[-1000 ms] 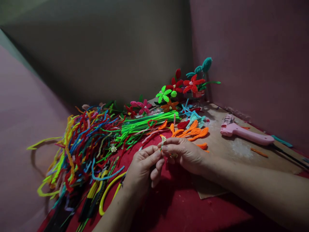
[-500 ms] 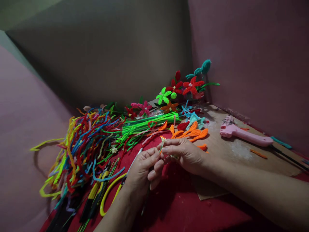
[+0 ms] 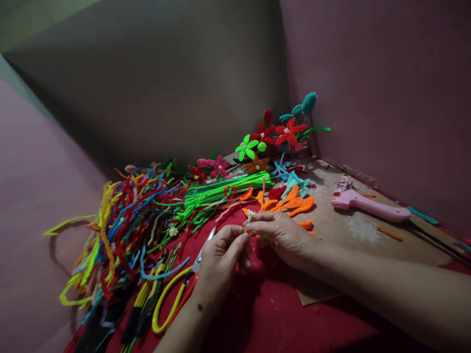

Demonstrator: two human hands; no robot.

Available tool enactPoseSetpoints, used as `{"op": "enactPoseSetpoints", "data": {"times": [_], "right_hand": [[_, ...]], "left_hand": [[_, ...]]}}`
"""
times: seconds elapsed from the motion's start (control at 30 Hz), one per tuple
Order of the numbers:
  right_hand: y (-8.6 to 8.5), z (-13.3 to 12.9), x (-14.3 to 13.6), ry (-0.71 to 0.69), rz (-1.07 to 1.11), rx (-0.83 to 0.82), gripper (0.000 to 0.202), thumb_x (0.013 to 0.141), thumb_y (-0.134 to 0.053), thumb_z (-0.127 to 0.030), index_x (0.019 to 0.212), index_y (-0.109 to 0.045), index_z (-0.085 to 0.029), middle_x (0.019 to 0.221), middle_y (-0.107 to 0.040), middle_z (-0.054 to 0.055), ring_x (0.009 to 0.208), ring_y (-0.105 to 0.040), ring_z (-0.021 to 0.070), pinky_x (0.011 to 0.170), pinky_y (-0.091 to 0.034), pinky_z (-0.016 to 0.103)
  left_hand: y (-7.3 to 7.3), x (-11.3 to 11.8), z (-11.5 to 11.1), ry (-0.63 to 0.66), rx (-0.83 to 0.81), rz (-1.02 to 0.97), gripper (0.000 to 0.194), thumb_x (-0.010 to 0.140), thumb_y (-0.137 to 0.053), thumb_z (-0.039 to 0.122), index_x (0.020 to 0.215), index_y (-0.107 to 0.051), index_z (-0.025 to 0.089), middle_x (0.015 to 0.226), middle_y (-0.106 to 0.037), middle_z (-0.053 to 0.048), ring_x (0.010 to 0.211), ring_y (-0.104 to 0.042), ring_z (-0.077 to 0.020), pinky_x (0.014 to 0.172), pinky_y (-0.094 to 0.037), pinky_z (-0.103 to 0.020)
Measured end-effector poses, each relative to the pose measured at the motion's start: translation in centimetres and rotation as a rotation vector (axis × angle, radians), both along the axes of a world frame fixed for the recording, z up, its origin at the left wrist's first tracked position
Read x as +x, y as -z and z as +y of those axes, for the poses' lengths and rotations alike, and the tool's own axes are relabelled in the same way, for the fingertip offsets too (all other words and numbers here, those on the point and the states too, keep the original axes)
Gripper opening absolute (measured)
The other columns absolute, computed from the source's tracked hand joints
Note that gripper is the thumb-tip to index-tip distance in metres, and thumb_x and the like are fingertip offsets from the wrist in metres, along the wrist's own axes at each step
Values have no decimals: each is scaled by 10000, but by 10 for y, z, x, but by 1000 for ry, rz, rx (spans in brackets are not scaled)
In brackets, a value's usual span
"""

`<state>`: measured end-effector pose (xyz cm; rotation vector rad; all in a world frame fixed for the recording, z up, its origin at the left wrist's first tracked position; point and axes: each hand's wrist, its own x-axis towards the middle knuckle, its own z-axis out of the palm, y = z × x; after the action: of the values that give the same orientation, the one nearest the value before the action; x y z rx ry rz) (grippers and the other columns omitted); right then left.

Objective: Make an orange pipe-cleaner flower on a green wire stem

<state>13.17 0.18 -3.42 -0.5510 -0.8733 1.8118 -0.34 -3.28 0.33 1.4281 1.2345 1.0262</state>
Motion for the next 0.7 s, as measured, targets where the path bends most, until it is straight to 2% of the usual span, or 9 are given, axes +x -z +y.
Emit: {"op": "enactPoseSetpoints", "data": {"times": [0.1, 0.23, 0.4, 0.53, 0.6, 0.7], "right_hand": [[-4, -3, 2, 15, -76, 138, 147, 685, -685, -272, 657, -644, -133, 628, -559, 0, 608, -487, 107, 615, -350, 261], [-12, -6, 6, 36, -135, 298, 139, 704, -663, -254, 634, -664, -134, 662, -553, 0, 677, -477, 109, 678, -346, 255], [-8, -3, 3, -30, -69, 168, 89, 670, -678, -219, 686, -674, -131, 659, -588, 0, 629, -499, 101, 642, -359, 248], [-3, -2, 1, -96, 7, 63, 148, 640, -699, -217, 744, -672, -116, 683, -612, 20, 597, -519, 97, 574, -353, 230], [-3, -2, 1, -82, 13, 33, 133, 631, -698, -211, 709, -659, -110, 641, -598, 17, 561, -509, 95, 542, -340, 227], [-3, -3, 1, -8, -20, -21, 136, 615, -704, -211, 692, -643, -118, 598, -571, -1, 505, -472, 85, 499, -309, 227]], "left_hand": [[1, 1, -2, -35, 11, 24, 151, 783, -578, 293, 756, -553, 146, 553, -554, 35, 394, -497, -71, 361, -395, -167], [0, -3, 0, 13, -75, -88, 178, 783, -576, 311, 729, -542, 145, 548, -552, 35, 346, -447, -51, 311, -368, -153], [1, -7, 5, 102, -259, -325, 156, 775, -584, 286, 727, -533, 146, 480, -504, 62, 262, -346, -27, 236, -319, -133], [4, -8, 7, 167, -364, -431, 172, 751, -605, 288, 703, -511, 153, 465, -475, 77, 229, -274, -18, 199, -288, -144], [4, -6, 6, 170, -321, -357, 183, 781, -570, 308, 705, -524, 149, 482, -497, 60, 249, -336, -36, 226, -327, -159], [4, -2, 2, 72, -107, -98, 182, 811, -544, 309, 761, -581, 138, 560, -566, 19, 377, -494, -64, 366, -430, -167]]}}
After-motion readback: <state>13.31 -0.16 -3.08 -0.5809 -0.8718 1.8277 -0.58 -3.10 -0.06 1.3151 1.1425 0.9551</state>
